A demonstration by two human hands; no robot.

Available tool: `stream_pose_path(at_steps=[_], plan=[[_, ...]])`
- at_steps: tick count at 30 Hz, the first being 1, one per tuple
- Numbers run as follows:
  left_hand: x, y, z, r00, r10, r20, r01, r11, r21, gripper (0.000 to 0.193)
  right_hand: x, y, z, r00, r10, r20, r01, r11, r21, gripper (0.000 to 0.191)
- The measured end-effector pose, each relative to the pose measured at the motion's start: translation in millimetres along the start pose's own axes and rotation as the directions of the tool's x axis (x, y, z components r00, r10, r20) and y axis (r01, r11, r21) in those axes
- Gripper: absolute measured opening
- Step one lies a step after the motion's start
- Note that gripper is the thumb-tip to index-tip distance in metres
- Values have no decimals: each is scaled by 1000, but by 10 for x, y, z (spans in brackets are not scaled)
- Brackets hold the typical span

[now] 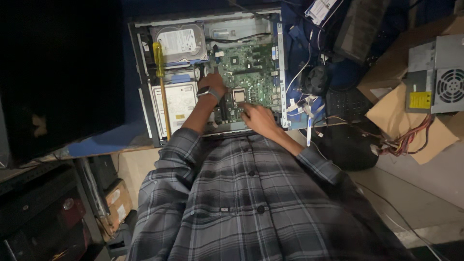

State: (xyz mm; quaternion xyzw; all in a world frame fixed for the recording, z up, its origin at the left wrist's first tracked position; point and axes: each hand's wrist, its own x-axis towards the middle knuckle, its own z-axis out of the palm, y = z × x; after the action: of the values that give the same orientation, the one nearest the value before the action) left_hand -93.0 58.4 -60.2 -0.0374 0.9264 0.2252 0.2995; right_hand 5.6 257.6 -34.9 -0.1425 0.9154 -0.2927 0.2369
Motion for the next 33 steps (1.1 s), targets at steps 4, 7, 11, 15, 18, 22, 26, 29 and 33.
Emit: stream_pose_path(at_steps=[4, 7, 11, 15, 18, 22, 26, 29, 33], plan=[[-7, 4, 17, 999, -12, -43, 12, 1000, -5, 44, 37, -27, 35, 999, -8, 32, 10, 998, -65, 39], [16, -25, 51, 997, 12, -75, -13, 1000, -4, 43, -14, 39, 65, 998, -65, -15, 65, 998, -3, 31], [74, -44, 77, 1000, 19, -12, -19, 999, 42, 37, -182, 185, 21, 968, -205, -143, 215, 975, 61, 26], [-71, -107, 117, 984, 168, -52, -164, 984, 74, 27, -436, 286, -175, 924, -163, -347, 194, 979, 57, 16], [-465, -192, 65, 924, 331, -194, -347, 936, -56, 23, -614, 333, -352, 828, -80, -555, 81, 996, -22, 18], [-998, -389, -194, 773, 392, -498, -499, 862, -96, 18, -581, 381, -412, 843, -89, -531, 62, 996, -69, 40], [-1389, -515, -179, 719, 338, -607, -518, 844, -143, 8, -498, 446, -319, 879, -60, -474, 77, 997, 16, 59], [-1446, -511, 33, 747, 321, -582, -494, 855, -162, 12, -477, 529, -311, 890, -55, -452, 59, 998, -6, 60], [-1370, -493, 318, 683, 371, -629, -517, 854, -56, 13, -456, 584, -326, 893, -73, -444, 64, 997, -36, 48]])
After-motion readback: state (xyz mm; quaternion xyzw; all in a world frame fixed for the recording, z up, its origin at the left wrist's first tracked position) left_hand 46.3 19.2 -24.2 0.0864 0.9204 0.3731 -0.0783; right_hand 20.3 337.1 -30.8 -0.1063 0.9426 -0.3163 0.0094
